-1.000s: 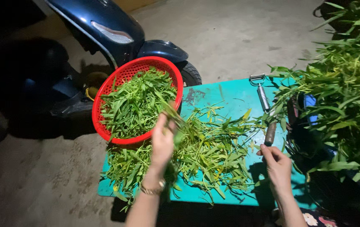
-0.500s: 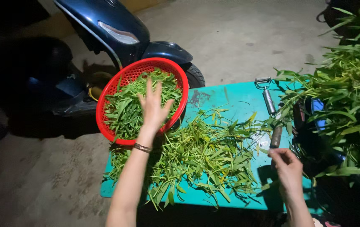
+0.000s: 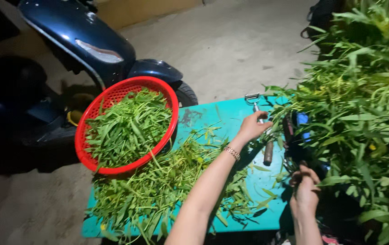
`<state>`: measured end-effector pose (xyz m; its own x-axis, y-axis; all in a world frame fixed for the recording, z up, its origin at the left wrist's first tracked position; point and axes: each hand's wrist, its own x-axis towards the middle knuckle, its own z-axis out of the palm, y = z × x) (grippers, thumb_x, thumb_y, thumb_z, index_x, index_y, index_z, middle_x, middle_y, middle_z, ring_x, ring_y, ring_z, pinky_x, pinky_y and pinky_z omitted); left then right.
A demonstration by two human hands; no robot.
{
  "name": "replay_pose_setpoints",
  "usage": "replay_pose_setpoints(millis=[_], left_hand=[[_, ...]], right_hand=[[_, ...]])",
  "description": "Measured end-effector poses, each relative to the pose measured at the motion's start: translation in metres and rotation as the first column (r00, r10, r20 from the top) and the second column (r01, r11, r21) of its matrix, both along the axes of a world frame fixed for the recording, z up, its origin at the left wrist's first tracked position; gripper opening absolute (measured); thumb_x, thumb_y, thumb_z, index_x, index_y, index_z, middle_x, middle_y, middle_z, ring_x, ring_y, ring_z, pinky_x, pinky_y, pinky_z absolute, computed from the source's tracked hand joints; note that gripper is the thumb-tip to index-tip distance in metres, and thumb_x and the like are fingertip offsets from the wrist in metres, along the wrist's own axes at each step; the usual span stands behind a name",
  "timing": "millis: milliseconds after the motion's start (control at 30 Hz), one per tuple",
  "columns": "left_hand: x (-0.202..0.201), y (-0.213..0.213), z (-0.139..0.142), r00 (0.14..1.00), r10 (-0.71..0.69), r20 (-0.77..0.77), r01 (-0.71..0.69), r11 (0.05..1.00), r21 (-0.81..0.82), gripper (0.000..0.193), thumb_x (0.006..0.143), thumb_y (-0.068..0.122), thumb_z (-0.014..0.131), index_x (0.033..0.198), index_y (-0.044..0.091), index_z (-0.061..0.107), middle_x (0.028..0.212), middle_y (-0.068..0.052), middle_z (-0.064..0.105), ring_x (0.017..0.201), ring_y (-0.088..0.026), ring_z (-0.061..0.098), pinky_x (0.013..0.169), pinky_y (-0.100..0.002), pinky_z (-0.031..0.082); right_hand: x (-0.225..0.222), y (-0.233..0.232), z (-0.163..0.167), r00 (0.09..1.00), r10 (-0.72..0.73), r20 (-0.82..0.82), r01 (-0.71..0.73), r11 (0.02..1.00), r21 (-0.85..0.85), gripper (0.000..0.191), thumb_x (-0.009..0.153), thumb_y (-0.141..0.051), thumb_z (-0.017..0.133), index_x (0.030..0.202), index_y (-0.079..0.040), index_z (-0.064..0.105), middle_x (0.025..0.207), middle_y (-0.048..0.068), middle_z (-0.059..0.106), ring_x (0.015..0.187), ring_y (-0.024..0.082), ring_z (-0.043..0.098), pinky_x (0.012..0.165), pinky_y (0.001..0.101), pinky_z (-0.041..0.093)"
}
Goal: The person sits at a low teal table and picks edible leaves and tender tips from stalks of water spinach, placing the picked greens into a red perforated basket while discarding stems and yellowed pieces on the table. They gather and turn the pile of stalks to reach unprocessed portions.
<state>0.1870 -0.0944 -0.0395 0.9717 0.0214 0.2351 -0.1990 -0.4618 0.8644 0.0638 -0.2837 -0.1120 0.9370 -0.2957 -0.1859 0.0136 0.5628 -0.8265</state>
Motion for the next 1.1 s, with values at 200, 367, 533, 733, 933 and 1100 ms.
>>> replay_pose_setpoints(millis=[200,367,533,733,933,1100], left_hand=[[0.007,-0.001,0.003,0.969,-0.117,-0.219,0.113,0.993,-0.031,0.035,0.084,0.029,0.081,0.111,0.008,0.083,0.095,-0.009,0.081,0.082,-0.014,0.071,0.076,-0.029,0.056],[-0.043,0.044,0.007,0.890,-0.346,-0.296,0.280,0.929,-0.243,0.030,0.088,0.024,0.081,0.111,0.005,0.079,0.099,-0.002,0.079,0.091,-0.008,0.069,0.083,-0.026,0.055],[-0.105,0.057,-0.006,0.830,-0.422,-0.366,0.286,0.884,-0.369,0.029,0.087,0.023,0.080,0.109,0.005,0.077,0.098,-0.001,0.080,0.091,-0.006,0.073,0.085,-0.023,0.056],[-0.127,0.048,-0.044,0.860,-0.387,-0.332,0.312,0.915,-0.257,0.025,0.089,0.017,0.081,0.109,0.002,0.078,0.090,-0.004,0.077,0.077,-0.005,0.065,0.068,-0.022,0.050],[-0.134,0.038,-0.056,0.830,-0.464,-0.311,0.335,0.859,-0.388,0.026,0.087,0.017,0.083,0.107,0.002,0.076,0.094,-0.001,0.078,0.082,-0.003,0.071,0.074,-0.022,0.057],[-0.146,0.043,-0.007,0.989,-0.086,-0.124,0.089,0.996,0.025,0.028,0.086,0.023,0.080,0.110,0.009,0.077,0.096,-0.004,0.076,0.082,-0.015,0.067,0.073,-0.032,0.053]], right_hand=[[0.006,-0.002,0.001,0.994,0.106,0.016,-0.107,0.990,0.092,0.004,0.101,-0.015,0.066,0.102,-0.012,0.068,0.076,0.002,0.061,0.060,0.011,0.051,0.055,0.0274,0.037],[0.001,0.007,0.008,0.952,0.305,0.019,-0.302,0.948,-0.097,0.014,0.101,-0.016,0.070,0.109,-0.004,0.069,0.092,0.004,0.069,0.073,0.009,0.056,0.062,0.0256,0.041],[-0.001,0.023,0.019,0.922,0.382,-0.056,-0.386,0.918,-0.087,0.032,0.095,-0.020,0.066,0.124,-0.006,0.071,0.110,0.007,0.075,0.092,0.014,0.066,0.076,0.0290,0.052],[0.004,0.024,-0.002,0.896,0.442,-0.038,-0.437,0.895,0.090,0.033,0.094,-0.020,0.066,0.122,-0.003,0.068,0.111,0.007,0.075,0.100,0.015,0.071,0.084,0.0295,0.055],[0.005,0.026,-0.008,0.913,0.407,-0.017,-0.392,0.889,0.236,0.026,0.093,-0.015,0.073,0.117,-0.005,0.069,0.106,0.005,0.073,0.097,0.014,0.067,0.086,0.0278,0.052],[0.001,0.027,0.001,0.885,0.465,-0.029,-0.456,0.878,0.146,0.015,0.091,-0.011,0.070,0.101,-0.001,0.073,0.094,0.003,0.071,0.083,0.011,0.060,0.074,0.0258,0.048]])
